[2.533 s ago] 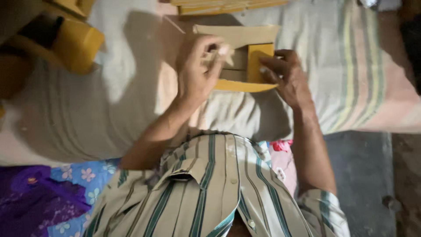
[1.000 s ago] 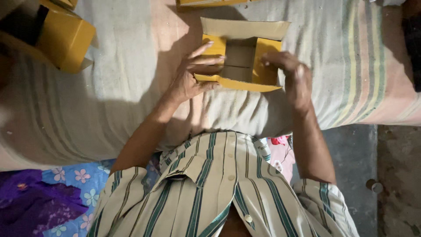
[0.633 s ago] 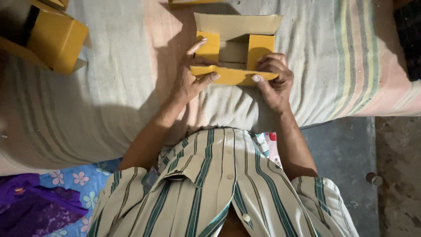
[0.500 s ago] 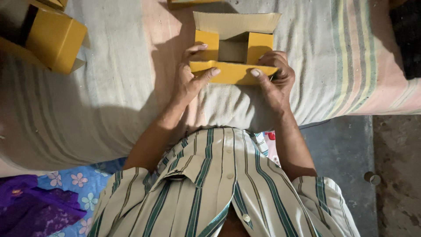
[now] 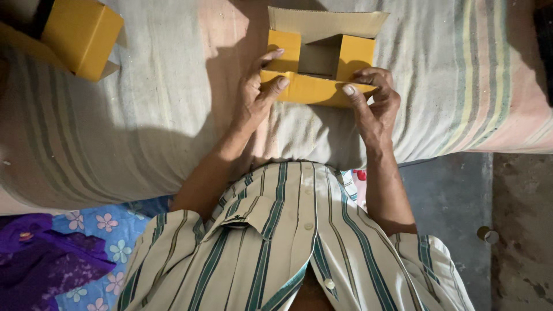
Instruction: The person folds flat yellow cardboard cartons into open boxes. They take a pre-cut folded-flat box, open the sides, press the base and flaps closed with both hands, and place the finished box onto a growing stack of completed boxes.
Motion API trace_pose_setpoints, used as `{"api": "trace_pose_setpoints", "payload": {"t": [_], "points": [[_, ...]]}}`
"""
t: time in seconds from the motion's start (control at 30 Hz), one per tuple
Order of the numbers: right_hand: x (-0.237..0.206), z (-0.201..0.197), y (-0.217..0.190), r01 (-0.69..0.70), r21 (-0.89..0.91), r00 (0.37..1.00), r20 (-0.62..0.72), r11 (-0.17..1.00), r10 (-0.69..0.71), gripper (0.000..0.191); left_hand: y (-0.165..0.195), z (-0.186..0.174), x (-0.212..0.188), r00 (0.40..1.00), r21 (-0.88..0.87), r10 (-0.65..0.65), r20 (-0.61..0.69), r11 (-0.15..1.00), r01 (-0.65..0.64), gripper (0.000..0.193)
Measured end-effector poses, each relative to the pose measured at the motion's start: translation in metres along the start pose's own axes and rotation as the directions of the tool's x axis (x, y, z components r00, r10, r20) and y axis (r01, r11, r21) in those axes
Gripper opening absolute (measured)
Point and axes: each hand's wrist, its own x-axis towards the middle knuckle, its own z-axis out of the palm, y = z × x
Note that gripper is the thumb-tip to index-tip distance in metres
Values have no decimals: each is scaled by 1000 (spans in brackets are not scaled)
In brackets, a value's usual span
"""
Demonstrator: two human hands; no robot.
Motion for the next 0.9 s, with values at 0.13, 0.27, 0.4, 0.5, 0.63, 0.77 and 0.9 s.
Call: {"api": "trace_pose_setpoints", "payload": {"t": [0.13, 0.27, 0.4, 0.5, 0.63, 0.77, 0.9], "points": [[-7, 0, 5, -65, 98, 997, -46, 993, 69, 24, 5, 2, -2, 995, -64, -98, -13, 993, 97, 46], [-11, 11, 10, -145, 217, 975, -137, 965, 177, 27, 5, 9, -2, 998, 49, -26, -53, 998, 29, 32], [-12, 16, 10, -118, 158, 972, -184, 980, 146, 30, -1, 18, -5, 987, -27, -115, -113, 993, 112, 47], [-16, 18, 11, 12, -153, 979, -200, 988, -43, 60, -8, 17, -7, 985, 132, -60, -163, 988, 82, 65], [-11, 12, 15, -31, -240, 996, -83, 970, 12, 84, -20, 9, -1, 993, 286, 80, -90, 957, -51, 92], [14, 14, 13, 20, -500, 1000, 23, 866, -10, 90, -33, 14, 16, 984, 307, -151, -98, 936, 174, 95], [34, 47, -3, -123, -941, 954, -25, 314, 297, 99, -35, 26, 20, 998, 537, 24, -64, 843, 14, 114]]}}
